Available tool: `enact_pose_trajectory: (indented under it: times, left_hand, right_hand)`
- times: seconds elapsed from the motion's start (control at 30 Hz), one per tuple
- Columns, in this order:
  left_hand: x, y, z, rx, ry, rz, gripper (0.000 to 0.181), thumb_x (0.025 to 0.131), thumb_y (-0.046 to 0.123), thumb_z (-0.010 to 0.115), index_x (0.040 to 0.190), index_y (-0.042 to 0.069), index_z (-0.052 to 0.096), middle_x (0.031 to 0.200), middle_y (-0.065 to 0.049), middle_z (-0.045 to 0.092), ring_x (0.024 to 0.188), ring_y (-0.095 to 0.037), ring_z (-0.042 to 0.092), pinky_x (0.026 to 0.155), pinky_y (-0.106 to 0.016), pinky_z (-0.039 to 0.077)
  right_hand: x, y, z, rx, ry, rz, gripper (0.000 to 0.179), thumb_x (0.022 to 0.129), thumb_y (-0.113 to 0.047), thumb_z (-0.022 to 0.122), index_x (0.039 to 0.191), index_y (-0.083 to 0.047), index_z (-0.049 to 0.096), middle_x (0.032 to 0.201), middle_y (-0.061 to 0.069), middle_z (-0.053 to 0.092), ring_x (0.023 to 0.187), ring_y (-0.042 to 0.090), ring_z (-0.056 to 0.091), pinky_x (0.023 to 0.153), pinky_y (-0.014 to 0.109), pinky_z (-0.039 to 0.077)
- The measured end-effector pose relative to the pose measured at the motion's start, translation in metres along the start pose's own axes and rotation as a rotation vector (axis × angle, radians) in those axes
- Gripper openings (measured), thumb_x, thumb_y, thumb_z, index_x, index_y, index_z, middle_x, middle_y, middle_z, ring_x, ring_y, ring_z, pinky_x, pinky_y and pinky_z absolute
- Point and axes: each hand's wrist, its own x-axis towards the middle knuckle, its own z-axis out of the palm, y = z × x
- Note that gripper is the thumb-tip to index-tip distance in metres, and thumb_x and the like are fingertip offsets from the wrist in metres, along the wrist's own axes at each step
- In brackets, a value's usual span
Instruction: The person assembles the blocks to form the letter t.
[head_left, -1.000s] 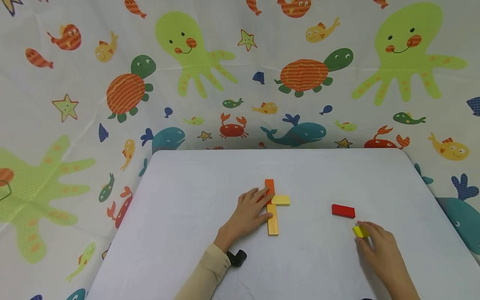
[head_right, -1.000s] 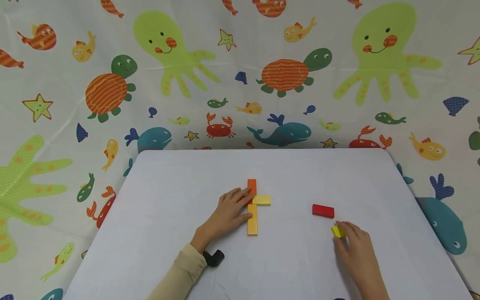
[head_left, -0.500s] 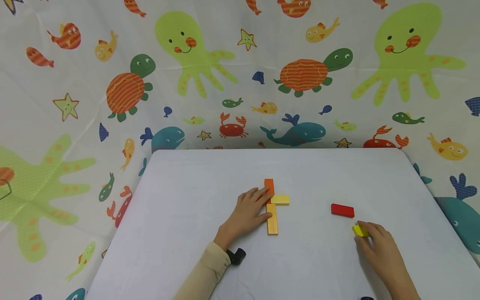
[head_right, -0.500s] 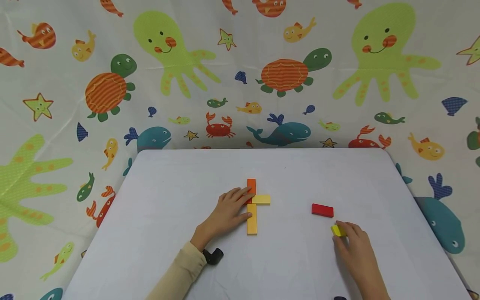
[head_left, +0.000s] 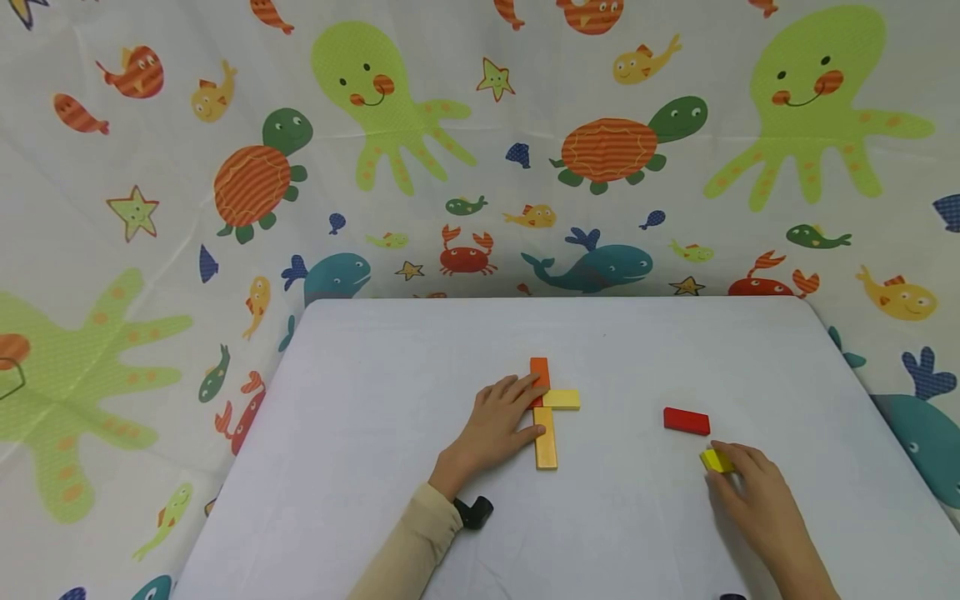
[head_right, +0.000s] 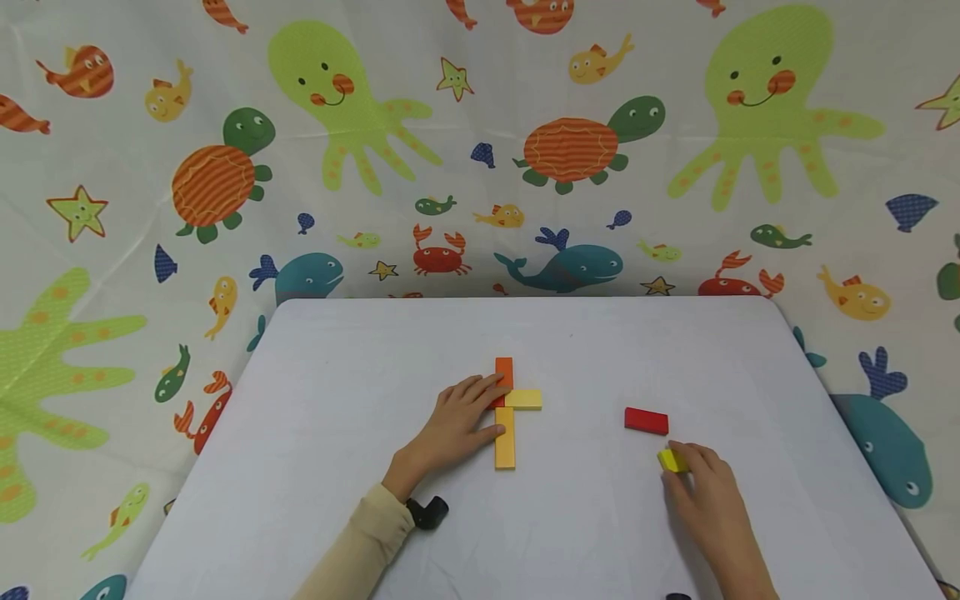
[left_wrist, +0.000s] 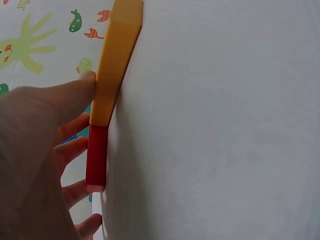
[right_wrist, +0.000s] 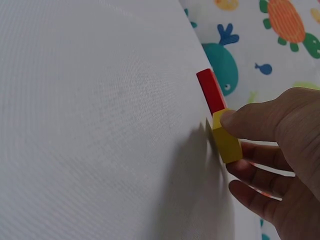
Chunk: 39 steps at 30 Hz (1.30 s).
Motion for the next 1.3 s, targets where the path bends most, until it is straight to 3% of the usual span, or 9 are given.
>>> enact_pose_trajectory:
  times: [0.4, 0.63, 0.9, 1.3]
  left_hand:
    - [-0.001, 0.0, 0.0, -0.01, 0.008, 0.003, 0.066, 0.103, 0.052, 0.059, 0.162, 0.031, 0.037, 0.173, 0.004, 0.028, 0.158, -0.03, 0.028, 0.123, -0.058, 0.029]
    - [-0.001, -0.001, 0.001, -0.011, 0.009, 0.01, 0.066, 0.103, 0.052, 0.058, 0.162, 0.03, 0.037, 0.173, 0.004, 0.028, 0.159, -0.03, 0.027, 0.123, -0.058, 0.028]
    - [0.0, -0.002, 0.0, -0.015, 0.01, 0.013, 0.065, 0.103, 0.052, 0.058, 0.161, 0.03, 0.038, 0.173, 0.004, 0.029, 0.158, -0.03, 0.028, 0.123, -0.058, 0.029]
    - [0.0, -0.003, 0.002, -0.024, 0.013, 0.019, 0.065, 0.104, 0.052, 0.058, 0.161, 0.03, 0.039, 0.173, 0.004, 0.028, 0.158, -0.03, 0.028, 0.123, -0.058, 0.028]
  right_hand:
    - [0.0, -0.007, 0.002, 0.015, 0.009, -0.006, 0.049, 0.091, -0.005, 0.075, 0.137, 0.004, 0.06, 0.135, 0.034, 0.054, 0.122, 0.054, 0.049, 0.101, 0.073, 0.045]
    - [-0.002, -0.009, 0.004, 0.03, 0.058, -0.061, 0.047, 0.089, -0.001, 0.075, 0.133, 0.005, 0.062, 0.131, 0.034, 0.057, 0.118, 0.052, 0.053, 0.098, 0.072, 0.046]
    - [-0.001, -0.015, 0.007, 0.028, 0.038, -0.05, 0.049, 0.09, -0.002, 0.075, 0.136, 0.004, 0.061, 0.133, 0.033, 0.056, 0.12, 0.051, 0.052, 0.099, 0.071, 0.048]
    - [0.0, -0.026, 0.012, 0.069, 0.064, -0.103, 0.048, 0.089, -0.002, 0.077, 0.134, 0.003, 0.063, 0.13, 0.031, 0.06, 0.118, 0.049, 0.056, 0.099, 0.07, 0.047]
